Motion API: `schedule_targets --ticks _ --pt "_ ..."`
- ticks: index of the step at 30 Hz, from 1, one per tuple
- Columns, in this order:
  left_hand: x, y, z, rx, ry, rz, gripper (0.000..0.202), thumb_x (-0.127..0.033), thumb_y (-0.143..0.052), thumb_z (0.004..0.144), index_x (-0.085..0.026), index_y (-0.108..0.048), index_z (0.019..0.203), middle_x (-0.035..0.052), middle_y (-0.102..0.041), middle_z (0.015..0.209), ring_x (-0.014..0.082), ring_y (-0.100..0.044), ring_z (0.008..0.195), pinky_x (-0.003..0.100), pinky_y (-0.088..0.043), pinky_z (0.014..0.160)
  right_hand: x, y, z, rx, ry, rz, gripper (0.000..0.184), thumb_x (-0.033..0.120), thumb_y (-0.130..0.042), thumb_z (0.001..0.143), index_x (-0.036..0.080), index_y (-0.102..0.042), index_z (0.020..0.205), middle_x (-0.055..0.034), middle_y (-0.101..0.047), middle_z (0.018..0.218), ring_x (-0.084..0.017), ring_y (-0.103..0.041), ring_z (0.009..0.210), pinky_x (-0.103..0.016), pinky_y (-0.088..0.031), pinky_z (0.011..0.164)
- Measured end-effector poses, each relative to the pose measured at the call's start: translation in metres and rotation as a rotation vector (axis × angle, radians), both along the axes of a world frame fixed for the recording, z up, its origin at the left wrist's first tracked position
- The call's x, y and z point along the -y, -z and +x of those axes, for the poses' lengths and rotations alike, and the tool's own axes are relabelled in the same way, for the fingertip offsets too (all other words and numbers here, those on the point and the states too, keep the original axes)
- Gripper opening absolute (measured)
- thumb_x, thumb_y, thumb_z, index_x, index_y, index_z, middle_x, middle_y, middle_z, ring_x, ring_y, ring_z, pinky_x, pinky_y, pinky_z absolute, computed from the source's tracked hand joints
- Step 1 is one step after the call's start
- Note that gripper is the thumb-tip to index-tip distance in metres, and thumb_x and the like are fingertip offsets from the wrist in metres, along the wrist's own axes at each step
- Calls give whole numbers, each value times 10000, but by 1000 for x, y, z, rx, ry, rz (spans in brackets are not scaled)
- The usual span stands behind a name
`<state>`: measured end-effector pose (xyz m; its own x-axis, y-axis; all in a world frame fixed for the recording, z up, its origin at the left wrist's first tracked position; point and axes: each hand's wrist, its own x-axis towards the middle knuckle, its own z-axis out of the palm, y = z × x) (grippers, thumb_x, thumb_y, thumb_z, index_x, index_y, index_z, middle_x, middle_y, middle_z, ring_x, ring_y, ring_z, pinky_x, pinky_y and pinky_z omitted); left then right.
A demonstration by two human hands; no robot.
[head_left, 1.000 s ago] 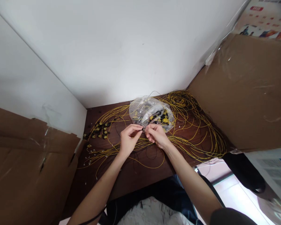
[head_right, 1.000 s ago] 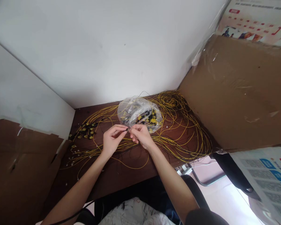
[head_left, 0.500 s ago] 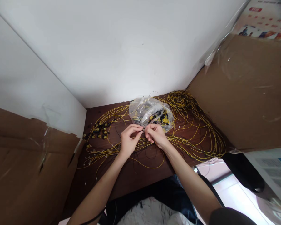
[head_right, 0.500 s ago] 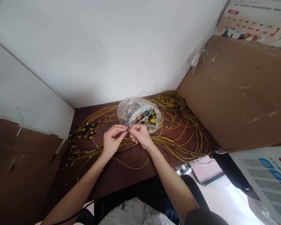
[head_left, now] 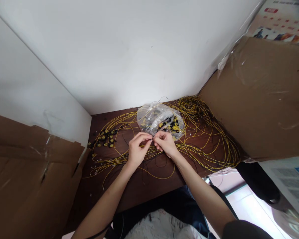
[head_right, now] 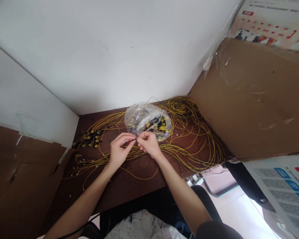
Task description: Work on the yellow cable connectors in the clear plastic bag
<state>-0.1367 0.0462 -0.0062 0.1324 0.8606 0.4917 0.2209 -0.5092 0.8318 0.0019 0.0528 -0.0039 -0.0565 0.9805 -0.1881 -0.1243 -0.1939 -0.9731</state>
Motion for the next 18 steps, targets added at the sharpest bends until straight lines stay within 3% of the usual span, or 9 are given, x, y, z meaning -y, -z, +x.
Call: schedule_targets --ticks 8,13,18 --pt "0 -1 -1 -35 -23 43 89 -155 -592 784 -175 -674 813 64 -659 862 148 -626 820 269 -528 729 1 1 2 22 -35 39 156 282 -632 651 158 -538 642 59 -532 466 -40 -419 318 -132 -251 283" --pt "-4 3 -1 128 -33 -131 86 -204 -641 750 -150 -671 809 77 -679 865 168 -651 818 287 -543 734 -1 3 6 -15 -97 70 240 372 -682 664 160 -568 683 49 -546 515 -36 -424 364 -149 -287 345" --pt "-5 3 0 220 -42 -253 125 -214 -658 732 -135 -663 829 73 -688 863 163 -660 795 278 -545 726 -1 1 5 1 -75 123 263 398 -695 667 162 -597 728 34 -542 578 -50 -429 441 -165 -274 371"
